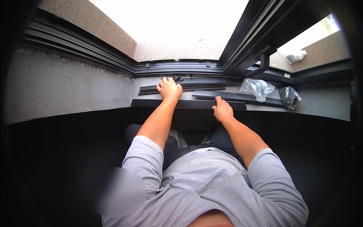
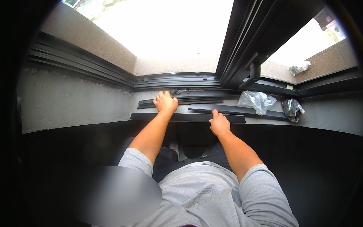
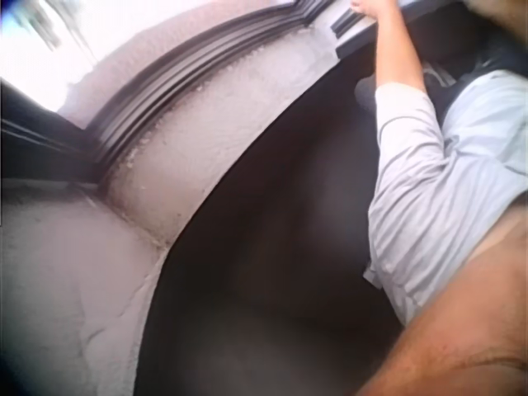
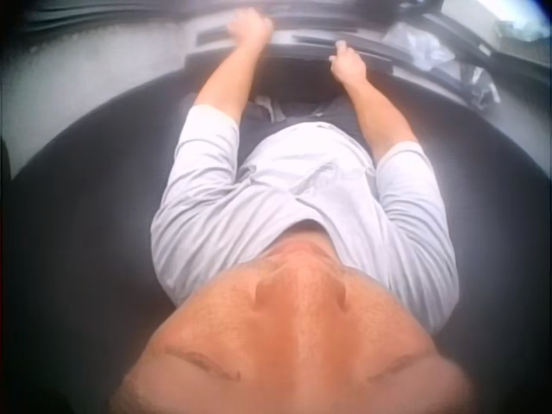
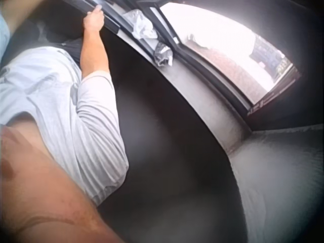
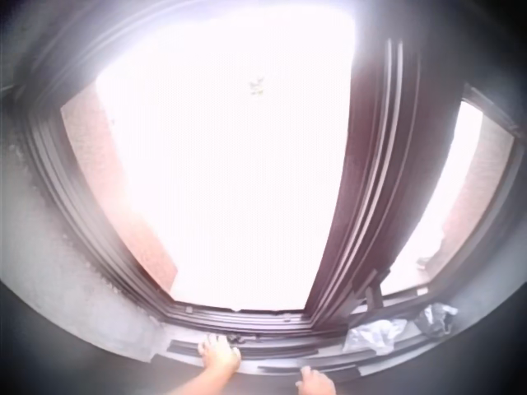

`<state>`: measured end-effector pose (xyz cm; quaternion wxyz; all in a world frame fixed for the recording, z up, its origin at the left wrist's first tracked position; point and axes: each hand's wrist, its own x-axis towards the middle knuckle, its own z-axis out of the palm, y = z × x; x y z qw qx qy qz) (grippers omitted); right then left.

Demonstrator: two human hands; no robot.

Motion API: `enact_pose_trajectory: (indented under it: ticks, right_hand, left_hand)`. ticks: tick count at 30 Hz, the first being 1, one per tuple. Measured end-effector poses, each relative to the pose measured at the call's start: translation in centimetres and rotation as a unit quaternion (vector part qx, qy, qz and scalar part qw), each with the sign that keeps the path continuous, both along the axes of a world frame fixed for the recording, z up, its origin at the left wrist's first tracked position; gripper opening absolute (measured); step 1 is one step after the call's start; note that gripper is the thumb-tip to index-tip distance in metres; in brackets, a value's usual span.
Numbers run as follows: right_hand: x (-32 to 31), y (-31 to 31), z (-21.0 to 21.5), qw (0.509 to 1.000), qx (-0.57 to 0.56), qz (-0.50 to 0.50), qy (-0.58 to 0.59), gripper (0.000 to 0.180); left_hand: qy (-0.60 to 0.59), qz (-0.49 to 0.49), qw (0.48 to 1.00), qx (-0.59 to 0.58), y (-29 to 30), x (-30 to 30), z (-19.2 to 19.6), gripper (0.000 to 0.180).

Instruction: The person kneels by a window, measures the opening with a tape measure, then lifts and fits a glass pane into the frame. They adjust the pane and handle window components to secure the installation.

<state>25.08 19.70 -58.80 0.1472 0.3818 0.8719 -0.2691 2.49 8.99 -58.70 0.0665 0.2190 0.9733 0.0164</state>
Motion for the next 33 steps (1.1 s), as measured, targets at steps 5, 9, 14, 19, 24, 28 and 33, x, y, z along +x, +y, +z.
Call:
enact_pose_trajectory:
  ticks: [5,9,14,19,24,28,33]
  right_hand:
    - [0.1,0.1,-0.2,1.000,0.000,0.007,0.008,0.035]
    - [0.1,0.1,-0.3,1.000,0.001,0.005,0.012,0.035]
    - [-0.1,0.1,-0.1,1.000,0.005,0.004,0.001,0.035]
    - [0.1,0.2,-0.1,1.000,0.012,0.015,0.003,0.035]
    - [0.1,0.3,-0.2,1.000,0.006,0.020,-0.002,0.035]
    - [0.1,0.4,0.0,1.000,-0.002,0.021,-0.003,0.034]
    - [0.3,0.4,-0.5,1.000,0.001,0.015,0.015,0.036]
  left_hand:
    - [-0.080,-0.248,0.951,0.163,1.1,0.7,-1.1,0.037]
    - [-0.048,-0.205,0.974,0.083,2.8,2.2,-0.5,0.043]
    - [-0.101,-0.284,0.954,0.008,4.0,1.8,0.9,0.046]
    - [-0.186,-0.436,0.871,0.128,5.6,3.5,0.5,0.036]
    - [-0.088,-0.316,0.941,0.079,5.6,3.9,1.5,0.042]
    - [-0.095,-0.229,0.965,0.088,4.3,2.1,1.9,0.035]
    - [-0.073,-0.257,0.922,0.279,-0.7,3.8,2.3,0.026]
